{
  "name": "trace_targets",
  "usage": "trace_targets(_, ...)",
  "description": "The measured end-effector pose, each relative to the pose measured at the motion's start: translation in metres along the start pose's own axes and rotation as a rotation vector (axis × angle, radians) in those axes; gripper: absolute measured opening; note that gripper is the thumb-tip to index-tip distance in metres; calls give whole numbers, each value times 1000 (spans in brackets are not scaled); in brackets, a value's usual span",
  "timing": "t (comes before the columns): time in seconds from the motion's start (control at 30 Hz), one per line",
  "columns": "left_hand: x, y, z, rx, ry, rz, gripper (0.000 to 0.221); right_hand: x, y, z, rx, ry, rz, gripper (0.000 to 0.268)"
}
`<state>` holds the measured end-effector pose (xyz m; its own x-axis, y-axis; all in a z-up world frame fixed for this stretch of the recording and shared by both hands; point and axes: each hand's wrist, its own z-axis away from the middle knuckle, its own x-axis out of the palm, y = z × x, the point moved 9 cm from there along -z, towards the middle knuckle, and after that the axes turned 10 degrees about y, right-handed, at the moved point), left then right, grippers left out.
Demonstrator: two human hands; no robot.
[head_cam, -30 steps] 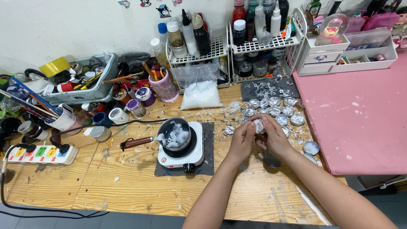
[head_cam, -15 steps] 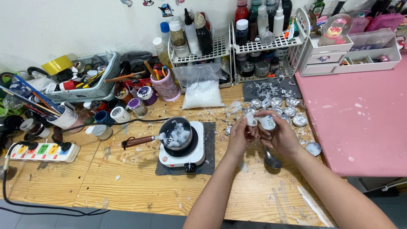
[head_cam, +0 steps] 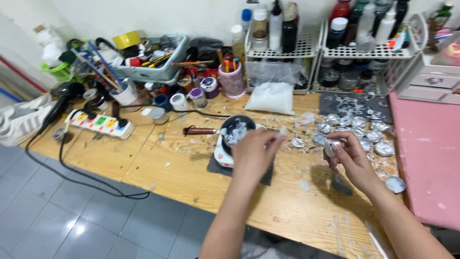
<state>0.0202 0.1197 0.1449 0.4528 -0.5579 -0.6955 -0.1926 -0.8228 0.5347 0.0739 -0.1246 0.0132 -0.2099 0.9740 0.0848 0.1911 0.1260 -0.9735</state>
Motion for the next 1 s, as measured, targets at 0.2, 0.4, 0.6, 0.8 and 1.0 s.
trace_targets(0.2,-55,-57,-13,-54,91,-334,25,13,6,5,-13,0,90,33)
trace_targets(0.4,-48,-24,-7,142,197,-341,29,10,-1,0,-18,29,75,34)
trace_targets(0.6,45,34,10,99,-190,176,37,8,-11,4,-103,5,58,46)
trace_targets(0.8,103,52,5,125,-304,214,48,11,-63,11,-465,159,556,40)
trace_targets(1.0,137,24,6,32,-319,353,43,8,-49,4,-436,169,660,42)
